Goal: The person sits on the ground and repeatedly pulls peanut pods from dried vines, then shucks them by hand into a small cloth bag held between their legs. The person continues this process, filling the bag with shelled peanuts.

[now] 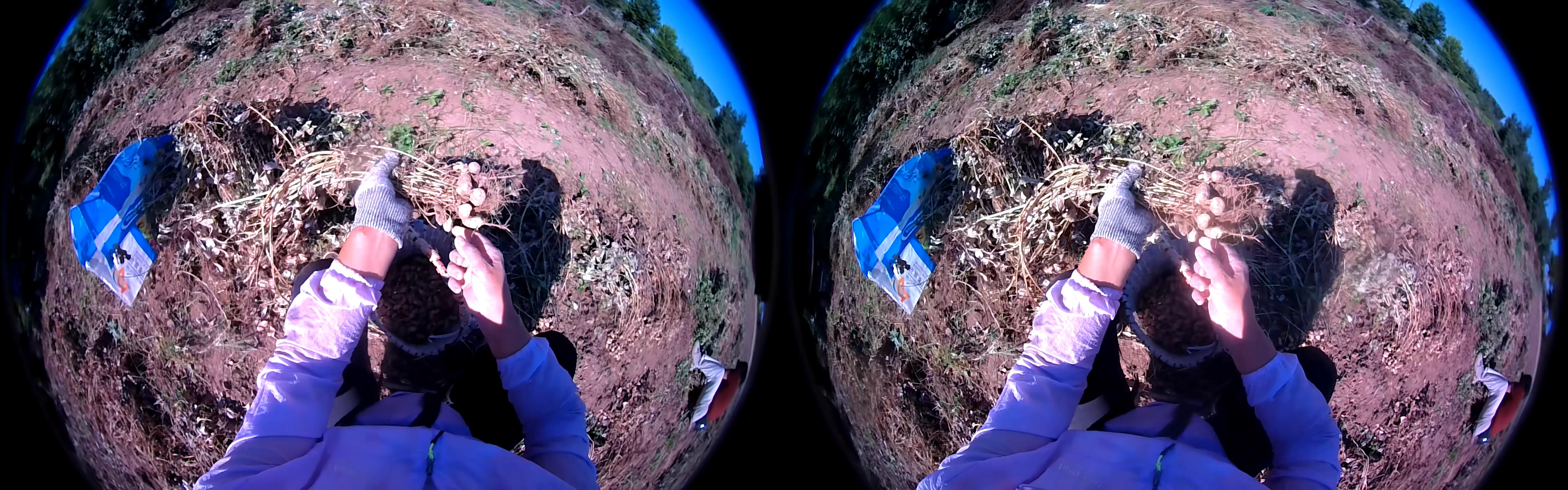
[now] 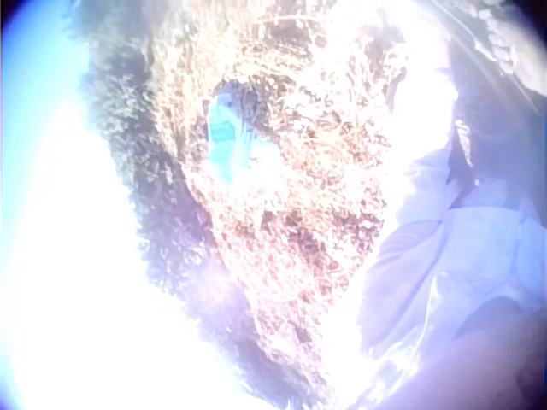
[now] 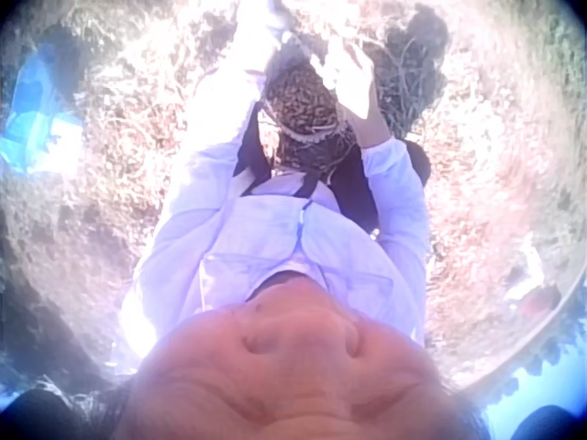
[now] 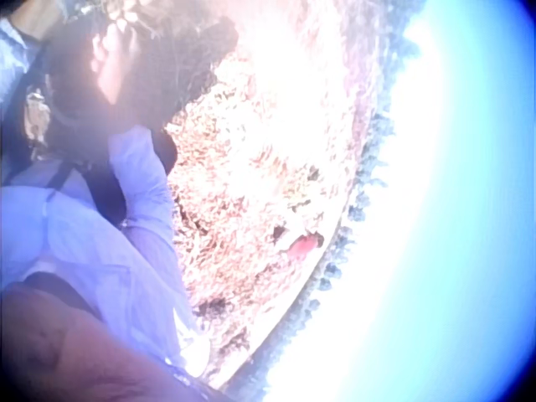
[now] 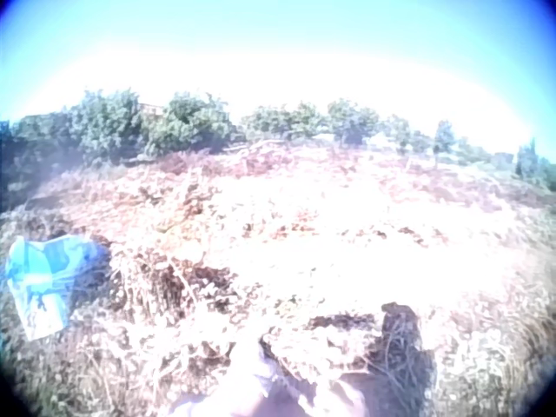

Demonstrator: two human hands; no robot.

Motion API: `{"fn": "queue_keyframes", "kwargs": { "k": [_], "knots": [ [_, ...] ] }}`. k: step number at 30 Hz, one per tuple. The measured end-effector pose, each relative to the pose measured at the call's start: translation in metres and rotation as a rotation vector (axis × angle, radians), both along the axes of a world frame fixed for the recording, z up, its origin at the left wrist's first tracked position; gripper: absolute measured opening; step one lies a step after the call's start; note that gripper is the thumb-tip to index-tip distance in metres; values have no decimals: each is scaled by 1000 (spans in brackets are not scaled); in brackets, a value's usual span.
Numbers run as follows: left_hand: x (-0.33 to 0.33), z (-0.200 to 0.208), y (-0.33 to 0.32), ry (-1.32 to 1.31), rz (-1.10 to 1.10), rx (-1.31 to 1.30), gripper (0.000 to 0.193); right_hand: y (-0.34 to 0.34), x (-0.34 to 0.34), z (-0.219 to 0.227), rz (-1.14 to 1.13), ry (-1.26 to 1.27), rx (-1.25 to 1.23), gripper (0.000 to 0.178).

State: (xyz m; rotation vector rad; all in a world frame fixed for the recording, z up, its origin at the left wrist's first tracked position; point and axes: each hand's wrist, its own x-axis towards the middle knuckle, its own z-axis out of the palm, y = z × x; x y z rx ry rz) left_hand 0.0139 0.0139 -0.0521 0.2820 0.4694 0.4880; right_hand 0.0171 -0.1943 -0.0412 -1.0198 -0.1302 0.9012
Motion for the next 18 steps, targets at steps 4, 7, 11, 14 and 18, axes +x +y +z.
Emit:
{"fn": "queue_keyframes", "kwargs": {
  "k": [4,7,11,14,18],
  "knots": [
    [-3,12,-8,10,18,-39,22,21,1,-7,8,101,210,20],
    [-4,9,-12,-26,32,-29,23,30,7,-22,26,171,301,18],
    [-4,12,-13,-26,44,-9,24,36,8,-20,73,153,308,20],
    [-6,15,-12,-19,52,-30,24,36,11,-25,126,108,284,23],
    [-10,24,-22,62,52,8,23,40,16,-34,71,189,262,25]
  ]
}}
